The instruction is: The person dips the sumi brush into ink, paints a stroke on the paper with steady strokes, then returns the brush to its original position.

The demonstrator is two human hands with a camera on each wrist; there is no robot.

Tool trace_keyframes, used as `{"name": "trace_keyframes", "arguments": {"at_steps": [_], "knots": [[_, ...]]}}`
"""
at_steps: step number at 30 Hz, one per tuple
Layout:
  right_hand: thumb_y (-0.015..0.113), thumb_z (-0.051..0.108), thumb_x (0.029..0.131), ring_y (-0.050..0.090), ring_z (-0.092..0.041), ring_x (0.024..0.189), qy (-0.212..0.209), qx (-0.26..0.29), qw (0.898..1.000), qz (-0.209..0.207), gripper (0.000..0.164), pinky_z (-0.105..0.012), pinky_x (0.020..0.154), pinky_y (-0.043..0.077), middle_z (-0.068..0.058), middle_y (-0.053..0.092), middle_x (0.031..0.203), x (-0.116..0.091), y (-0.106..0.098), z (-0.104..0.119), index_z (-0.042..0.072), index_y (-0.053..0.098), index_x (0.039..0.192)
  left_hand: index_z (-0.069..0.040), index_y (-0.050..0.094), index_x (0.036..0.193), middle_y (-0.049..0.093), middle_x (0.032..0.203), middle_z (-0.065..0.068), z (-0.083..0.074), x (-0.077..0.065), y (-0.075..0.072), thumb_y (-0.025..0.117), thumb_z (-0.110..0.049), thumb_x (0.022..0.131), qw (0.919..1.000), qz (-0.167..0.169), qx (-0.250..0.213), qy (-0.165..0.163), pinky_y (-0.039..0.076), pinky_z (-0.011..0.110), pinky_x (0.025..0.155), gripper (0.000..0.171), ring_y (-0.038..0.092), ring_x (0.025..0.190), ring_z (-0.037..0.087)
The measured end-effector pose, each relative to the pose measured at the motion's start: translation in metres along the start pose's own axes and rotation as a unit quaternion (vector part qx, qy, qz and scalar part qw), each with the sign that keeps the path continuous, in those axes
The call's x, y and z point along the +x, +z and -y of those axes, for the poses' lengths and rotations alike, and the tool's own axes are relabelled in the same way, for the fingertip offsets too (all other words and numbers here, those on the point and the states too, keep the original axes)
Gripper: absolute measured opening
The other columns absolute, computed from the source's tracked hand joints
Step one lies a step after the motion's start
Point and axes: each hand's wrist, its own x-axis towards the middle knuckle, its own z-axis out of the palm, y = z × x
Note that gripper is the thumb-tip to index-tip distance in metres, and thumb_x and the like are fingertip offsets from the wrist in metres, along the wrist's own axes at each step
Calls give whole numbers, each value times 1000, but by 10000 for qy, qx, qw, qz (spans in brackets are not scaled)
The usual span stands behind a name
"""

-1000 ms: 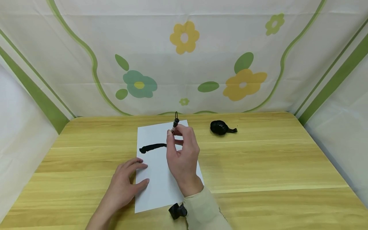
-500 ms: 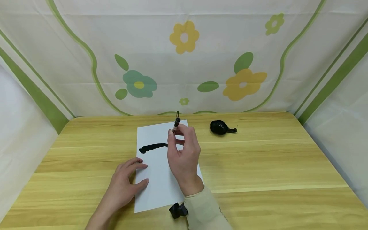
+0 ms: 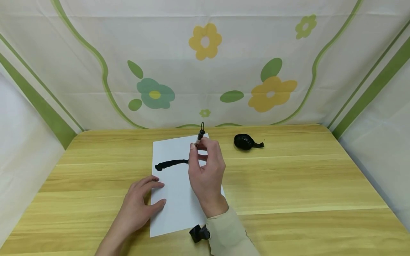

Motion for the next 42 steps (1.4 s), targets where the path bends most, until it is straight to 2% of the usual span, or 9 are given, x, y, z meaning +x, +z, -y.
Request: {"name": "trace_keyframes", "arguments": {"at_steps": [42], "knots": [[70,3,101,77,-24,93,137,-131,9996,-223,16,-15,72,61,-15,71,103,5,-7,-4,-4,62,113,-14,80,118,66,148,6,0,0,0,89,-14,85,10000,22,17,-48,42,67,113,35,52,142,37]]}}
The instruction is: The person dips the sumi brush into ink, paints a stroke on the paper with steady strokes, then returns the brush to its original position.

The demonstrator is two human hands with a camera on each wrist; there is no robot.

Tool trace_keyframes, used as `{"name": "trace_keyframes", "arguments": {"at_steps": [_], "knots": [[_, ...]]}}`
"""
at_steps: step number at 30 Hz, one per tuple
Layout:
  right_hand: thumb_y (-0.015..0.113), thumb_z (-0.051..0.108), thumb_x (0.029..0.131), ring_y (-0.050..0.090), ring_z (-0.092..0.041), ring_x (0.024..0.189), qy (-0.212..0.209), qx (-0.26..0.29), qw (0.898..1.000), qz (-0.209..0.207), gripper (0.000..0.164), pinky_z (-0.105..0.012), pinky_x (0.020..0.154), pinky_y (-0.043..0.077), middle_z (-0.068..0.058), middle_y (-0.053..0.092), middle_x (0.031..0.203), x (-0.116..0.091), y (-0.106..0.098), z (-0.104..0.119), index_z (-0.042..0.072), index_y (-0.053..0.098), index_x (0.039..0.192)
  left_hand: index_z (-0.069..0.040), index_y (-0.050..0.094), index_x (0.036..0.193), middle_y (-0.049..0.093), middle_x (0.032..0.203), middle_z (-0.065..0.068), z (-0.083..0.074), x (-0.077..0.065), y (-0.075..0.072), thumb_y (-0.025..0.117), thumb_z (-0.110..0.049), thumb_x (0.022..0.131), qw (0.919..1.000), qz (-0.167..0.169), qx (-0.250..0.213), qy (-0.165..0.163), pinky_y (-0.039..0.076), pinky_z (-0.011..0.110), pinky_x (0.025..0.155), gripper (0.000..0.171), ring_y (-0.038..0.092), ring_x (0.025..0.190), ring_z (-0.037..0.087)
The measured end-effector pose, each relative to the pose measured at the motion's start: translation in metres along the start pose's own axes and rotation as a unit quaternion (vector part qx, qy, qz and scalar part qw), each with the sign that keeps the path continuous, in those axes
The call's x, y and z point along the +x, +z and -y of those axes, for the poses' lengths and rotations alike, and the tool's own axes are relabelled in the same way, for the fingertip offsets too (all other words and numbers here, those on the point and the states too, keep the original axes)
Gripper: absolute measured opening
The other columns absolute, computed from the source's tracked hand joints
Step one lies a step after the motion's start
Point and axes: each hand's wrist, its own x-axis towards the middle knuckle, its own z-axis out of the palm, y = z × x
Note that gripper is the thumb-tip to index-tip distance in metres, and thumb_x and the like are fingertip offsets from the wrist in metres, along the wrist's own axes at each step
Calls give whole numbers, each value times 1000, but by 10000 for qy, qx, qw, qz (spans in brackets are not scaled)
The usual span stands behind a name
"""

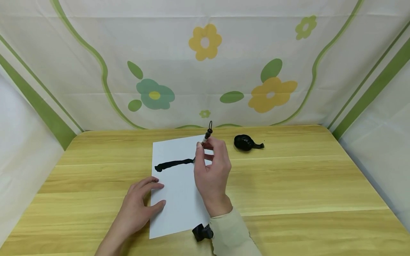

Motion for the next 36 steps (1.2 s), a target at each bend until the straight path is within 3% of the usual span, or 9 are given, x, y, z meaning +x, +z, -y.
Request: {"name": "trace_keyframes", "arguments": {"at_steps": [36], "knots": [[70,4,101,76,-18,91,136,-38,9995,-269,17,-15,71,61,-15,72,101,5,-5,-2,-5,62,114,-15,79,119,66,148,4,0,-1,1,88,-13,85,10000,-15,-31,5,43,64,113,35,52,140,36]]}}
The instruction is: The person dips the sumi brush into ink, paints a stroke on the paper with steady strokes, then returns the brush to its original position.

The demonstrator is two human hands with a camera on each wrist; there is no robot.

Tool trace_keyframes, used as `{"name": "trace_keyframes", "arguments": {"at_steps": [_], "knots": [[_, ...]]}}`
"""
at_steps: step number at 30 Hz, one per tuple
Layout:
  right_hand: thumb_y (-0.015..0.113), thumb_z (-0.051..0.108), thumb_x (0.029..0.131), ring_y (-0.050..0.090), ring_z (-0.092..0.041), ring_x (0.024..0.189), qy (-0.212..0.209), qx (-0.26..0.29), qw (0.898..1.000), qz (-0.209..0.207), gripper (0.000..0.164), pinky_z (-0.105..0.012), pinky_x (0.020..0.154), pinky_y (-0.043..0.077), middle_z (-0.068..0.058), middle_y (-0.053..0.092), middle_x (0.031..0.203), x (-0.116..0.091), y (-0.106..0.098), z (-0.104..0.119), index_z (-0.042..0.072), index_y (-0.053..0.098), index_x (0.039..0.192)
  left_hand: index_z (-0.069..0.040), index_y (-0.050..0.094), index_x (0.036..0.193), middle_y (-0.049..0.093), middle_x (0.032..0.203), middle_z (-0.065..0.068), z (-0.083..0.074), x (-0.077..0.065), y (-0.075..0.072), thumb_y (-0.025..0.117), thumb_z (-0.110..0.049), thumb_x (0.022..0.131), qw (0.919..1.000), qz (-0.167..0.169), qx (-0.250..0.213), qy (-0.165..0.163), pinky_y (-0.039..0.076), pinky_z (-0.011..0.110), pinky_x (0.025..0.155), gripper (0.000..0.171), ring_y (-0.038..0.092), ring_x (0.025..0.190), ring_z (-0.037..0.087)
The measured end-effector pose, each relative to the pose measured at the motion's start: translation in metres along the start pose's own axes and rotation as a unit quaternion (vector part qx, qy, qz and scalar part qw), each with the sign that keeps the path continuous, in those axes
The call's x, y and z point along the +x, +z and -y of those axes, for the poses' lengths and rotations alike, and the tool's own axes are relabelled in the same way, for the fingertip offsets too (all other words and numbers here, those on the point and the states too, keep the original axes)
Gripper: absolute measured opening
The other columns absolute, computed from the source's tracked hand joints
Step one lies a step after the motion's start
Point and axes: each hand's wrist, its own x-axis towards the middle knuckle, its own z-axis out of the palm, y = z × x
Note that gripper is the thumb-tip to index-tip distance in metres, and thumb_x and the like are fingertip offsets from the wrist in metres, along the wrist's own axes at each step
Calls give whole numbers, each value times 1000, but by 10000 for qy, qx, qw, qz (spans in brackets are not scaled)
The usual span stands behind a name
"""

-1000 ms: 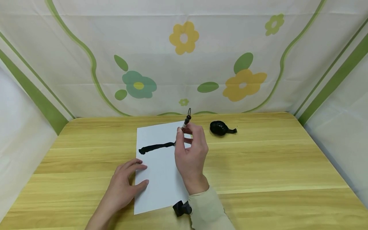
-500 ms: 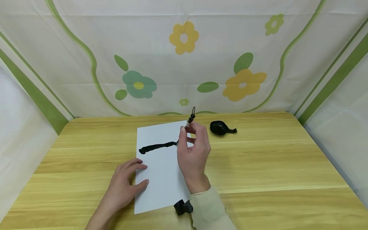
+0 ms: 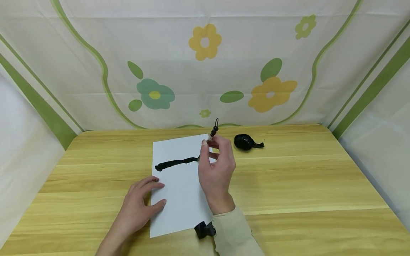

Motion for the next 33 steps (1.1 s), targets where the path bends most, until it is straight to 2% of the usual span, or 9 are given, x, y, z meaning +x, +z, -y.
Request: {"name": "trace_keyframes", "arguments": {"at_steps": [12,22,33], "knots": [[70,5,102,76,-21,88,111,13,9999,-24,18,-17,71,62,-16,71,101,2,-2,0,-5,62,114,-14,79,120,65,149,5,-1,0,0,88,-13,86,10000,37,-34,-26,41,64,115,35,51,142,37],[70,5,102,74,-10,87,59,-43,9999,-98,17,-16,69,61,-15,72,100,3,-3,-2,-5,63,113,-14,79,119,66,149,6,-1,0,0,87,-13,86,10000,20,-40,-16,41,65,115,35,51,142,37],[71,6,102,74,-10,88,94,-89,9999,-106,18,-15,70,60,-14,71,100,4,-5,-2,-4,63,114,-14,79,119,66,148,6,-1,-1,0,87,-12,85,10000,1,-46,21,41,66,115,34,51,143,37]]}}
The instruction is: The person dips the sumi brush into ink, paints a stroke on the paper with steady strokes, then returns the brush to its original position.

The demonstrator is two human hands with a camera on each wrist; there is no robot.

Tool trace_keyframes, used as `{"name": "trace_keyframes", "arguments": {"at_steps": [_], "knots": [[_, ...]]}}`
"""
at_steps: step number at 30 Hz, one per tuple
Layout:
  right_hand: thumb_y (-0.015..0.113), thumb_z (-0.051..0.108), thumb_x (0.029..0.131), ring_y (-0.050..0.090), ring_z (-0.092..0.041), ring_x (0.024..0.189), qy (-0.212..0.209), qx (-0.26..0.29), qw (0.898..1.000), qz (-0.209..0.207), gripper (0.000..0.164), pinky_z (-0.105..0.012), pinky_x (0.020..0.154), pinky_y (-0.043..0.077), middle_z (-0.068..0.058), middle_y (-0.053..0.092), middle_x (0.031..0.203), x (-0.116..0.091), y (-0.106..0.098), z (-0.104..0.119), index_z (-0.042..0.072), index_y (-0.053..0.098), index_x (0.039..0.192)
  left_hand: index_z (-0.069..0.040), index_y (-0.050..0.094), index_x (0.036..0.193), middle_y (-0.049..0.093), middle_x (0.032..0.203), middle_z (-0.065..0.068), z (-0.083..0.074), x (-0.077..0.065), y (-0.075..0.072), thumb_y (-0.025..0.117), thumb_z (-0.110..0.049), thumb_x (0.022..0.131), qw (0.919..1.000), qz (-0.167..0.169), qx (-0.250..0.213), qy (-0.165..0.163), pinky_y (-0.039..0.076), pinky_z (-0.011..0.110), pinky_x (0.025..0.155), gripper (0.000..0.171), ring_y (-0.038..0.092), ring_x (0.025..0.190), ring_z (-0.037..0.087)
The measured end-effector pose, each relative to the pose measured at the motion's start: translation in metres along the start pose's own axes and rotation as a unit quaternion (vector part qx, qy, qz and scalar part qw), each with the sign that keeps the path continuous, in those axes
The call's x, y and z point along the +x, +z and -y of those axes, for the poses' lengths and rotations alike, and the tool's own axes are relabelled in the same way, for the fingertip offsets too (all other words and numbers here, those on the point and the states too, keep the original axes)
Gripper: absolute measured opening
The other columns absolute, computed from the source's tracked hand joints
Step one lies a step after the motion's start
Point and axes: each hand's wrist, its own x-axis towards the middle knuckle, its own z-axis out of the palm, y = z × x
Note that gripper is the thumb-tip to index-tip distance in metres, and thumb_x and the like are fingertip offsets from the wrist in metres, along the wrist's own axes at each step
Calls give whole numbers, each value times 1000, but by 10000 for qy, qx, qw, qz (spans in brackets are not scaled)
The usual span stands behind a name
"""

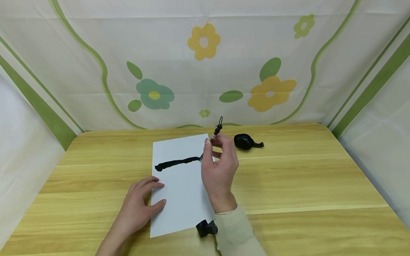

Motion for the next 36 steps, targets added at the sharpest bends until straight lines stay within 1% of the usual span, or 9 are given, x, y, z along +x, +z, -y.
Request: {"name": "trace_keyframes", "arguments": {"at_steps": [24,30,36], "knots": [[70,6,102,74,-9,89,6,-52,9999,-114,16,-14,69,59,-13,73,101,4,-4,-1,-4,63,113,-14,79,120,66,149,6,0,0,0,88,-12,85,10000,-14,44,13,42,63,113,36,52,141,36],[69,6,102,73,-7,88,56,-22,9999,-135,17,-15,69,59,-13,74,100,6,-5,-1,-5,62,113,-13,80,119,66,148,6,-1,0,0,88,-12,85,10000,-29,46,43,42,64,113,35,52,141,37],[70,5,102,72,-6,88,94,-28,9998,-146,16,-15,69,59,-13,74,100,5,-5,-1,-4,63,113,-13,80,119,66,149,7,-1,0,-1,88,-13,85,10000,7,57,-13,42,66,114,35,50,143,37]]}}
